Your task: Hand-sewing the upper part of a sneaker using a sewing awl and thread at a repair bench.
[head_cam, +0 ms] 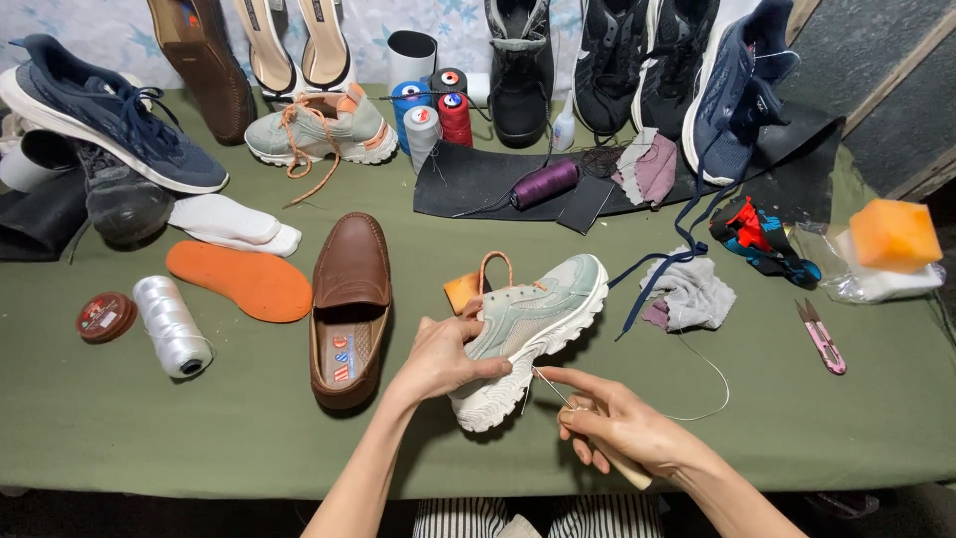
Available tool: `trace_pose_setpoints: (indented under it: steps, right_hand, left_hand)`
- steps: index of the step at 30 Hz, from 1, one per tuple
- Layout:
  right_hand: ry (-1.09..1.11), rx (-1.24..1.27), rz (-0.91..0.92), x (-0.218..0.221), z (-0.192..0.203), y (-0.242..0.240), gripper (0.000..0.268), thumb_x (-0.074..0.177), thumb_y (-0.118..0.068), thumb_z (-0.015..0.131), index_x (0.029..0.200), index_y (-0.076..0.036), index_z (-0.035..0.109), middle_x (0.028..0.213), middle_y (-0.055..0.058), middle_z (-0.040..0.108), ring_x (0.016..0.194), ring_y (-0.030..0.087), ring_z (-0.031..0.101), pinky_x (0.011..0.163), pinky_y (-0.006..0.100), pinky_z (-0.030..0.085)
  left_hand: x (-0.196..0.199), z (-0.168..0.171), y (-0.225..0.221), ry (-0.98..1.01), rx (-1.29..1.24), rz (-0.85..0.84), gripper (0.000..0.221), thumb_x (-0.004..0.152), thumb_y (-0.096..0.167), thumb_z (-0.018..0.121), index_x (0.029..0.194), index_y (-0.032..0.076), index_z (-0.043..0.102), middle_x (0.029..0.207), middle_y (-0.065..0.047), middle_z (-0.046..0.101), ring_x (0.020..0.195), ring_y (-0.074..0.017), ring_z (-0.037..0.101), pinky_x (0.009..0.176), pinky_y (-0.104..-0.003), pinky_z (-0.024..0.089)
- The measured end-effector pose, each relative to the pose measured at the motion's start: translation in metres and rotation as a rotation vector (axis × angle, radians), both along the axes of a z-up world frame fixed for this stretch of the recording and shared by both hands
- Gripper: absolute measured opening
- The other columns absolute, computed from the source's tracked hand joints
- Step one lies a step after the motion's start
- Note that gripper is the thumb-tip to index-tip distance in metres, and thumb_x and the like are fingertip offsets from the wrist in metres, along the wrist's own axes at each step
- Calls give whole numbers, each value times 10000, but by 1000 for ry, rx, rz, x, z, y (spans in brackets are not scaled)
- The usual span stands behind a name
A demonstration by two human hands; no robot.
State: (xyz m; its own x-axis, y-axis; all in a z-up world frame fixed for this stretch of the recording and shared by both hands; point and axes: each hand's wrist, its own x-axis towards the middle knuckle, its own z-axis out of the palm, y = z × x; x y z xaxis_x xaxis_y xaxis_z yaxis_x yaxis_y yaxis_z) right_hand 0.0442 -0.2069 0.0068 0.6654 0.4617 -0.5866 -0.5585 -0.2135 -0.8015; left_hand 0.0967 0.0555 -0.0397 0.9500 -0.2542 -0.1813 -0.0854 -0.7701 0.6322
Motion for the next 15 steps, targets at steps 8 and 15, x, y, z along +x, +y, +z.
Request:
trace_pose_setpoints:
  steps: [8, 15]
  right_hand:
    - [-77, -34, 114, 9, -6, -1, 606, 974, -150, 531, 1577, -176, 476, 782, 117, 626, 503, 158, 611, 462, 285, 557]
    - [-104, -108, 154, 12, -4, 0, 651, 944, -127, 517, 1589, -194, 457, 750, 92, 601, 513, 148, 602, 422, 275, 517]
  left_hand:
    - [0, 8, -9, -59, 1, -99, 517, 733, 498, 754, 576, 165, 391, 1271, 35, 716, 1194, -123, 600, 805, -361, 277]
    - [2, -2, -9, -78, 12, -100, 557, 738, 511, 729, 571, 144, 345, 1271, 10, 731, 1107, -140, 631, 814, -379, 290]
